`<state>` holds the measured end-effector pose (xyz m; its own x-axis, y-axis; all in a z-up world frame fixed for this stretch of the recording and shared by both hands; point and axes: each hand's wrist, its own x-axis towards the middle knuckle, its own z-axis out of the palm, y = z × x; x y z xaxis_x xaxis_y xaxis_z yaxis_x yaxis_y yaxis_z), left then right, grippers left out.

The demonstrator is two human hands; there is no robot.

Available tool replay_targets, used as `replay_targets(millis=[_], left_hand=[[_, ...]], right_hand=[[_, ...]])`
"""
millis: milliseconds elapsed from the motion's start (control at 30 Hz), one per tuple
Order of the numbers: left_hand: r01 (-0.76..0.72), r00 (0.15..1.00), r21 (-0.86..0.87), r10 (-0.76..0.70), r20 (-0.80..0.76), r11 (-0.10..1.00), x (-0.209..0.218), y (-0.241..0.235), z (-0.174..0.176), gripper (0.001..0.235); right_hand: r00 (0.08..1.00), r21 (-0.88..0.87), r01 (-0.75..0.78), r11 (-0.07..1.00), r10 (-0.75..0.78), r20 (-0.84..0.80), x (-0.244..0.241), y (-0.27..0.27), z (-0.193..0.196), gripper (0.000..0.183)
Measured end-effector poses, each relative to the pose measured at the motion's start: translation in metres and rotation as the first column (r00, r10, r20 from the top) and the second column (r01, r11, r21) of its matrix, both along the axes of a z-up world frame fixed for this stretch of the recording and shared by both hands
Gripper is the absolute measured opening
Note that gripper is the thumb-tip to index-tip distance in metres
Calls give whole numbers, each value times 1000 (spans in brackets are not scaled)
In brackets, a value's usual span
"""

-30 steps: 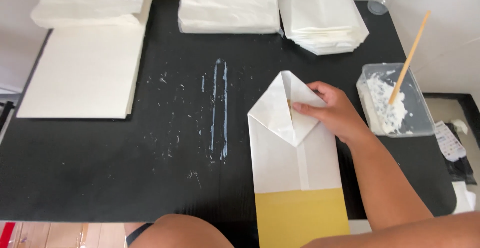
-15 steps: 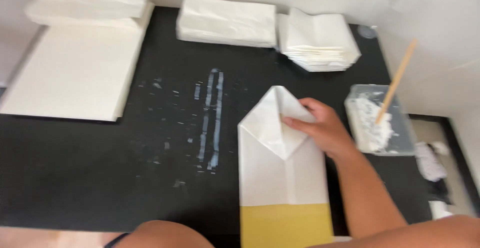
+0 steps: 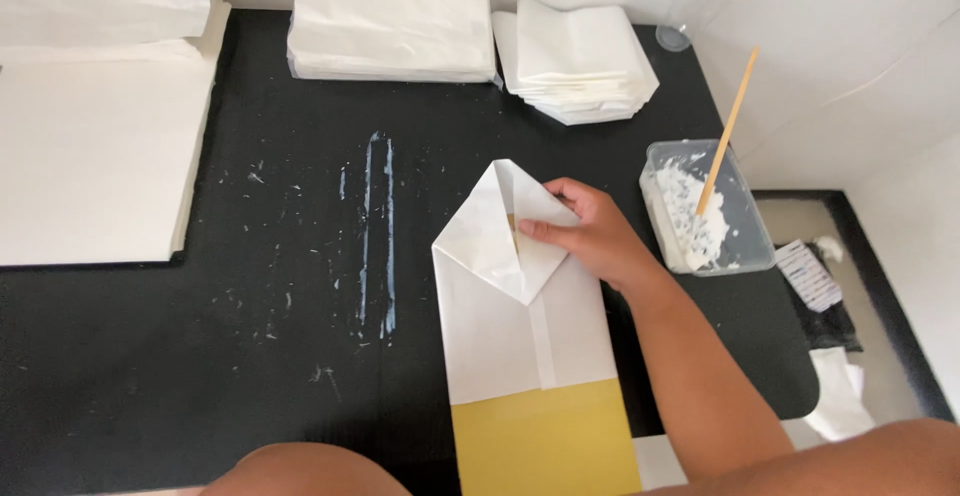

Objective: The person folds a white paper sheet into a triangular shape and applies white paste to the edges using a wooden stick. They press the folded sections together to secure the shape.

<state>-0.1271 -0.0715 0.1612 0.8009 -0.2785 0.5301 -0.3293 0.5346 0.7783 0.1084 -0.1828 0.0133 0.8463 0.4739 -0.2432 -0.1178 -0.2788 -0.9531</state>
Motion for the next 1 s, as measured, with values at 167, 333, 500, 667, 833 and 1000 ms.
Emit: replay_targets(millis=[167,333,500,667,833,1000], left_hand=[[49,998,81,-46,-32,996,7,19,0,69],[74,997,105,-70,-42,992,23,27,-7,69],[-674,738,303,612,283,673,99,48,-61,18],[-345,660,772,722,-205,534,131,90,-115,88],[-339,674,691,677,-296,639,143,94,-145,65],[-433,594,730,777,-209,528,139,89,-145,70]], right_hand=[[1000,-53,-10,999,10,-3,-5,1,6,47],[999,-116,-3,993,-2,-43,-7,5,18,41],[996,80,-91,993,91,8,-6,3,21,69],[992,144,100,985,-111,67,10,-5,-13,54],[989,130,96,987,-110,102,2,-4,-4,65],[983,-118,18,993,3,181,-14,2,15,91]])
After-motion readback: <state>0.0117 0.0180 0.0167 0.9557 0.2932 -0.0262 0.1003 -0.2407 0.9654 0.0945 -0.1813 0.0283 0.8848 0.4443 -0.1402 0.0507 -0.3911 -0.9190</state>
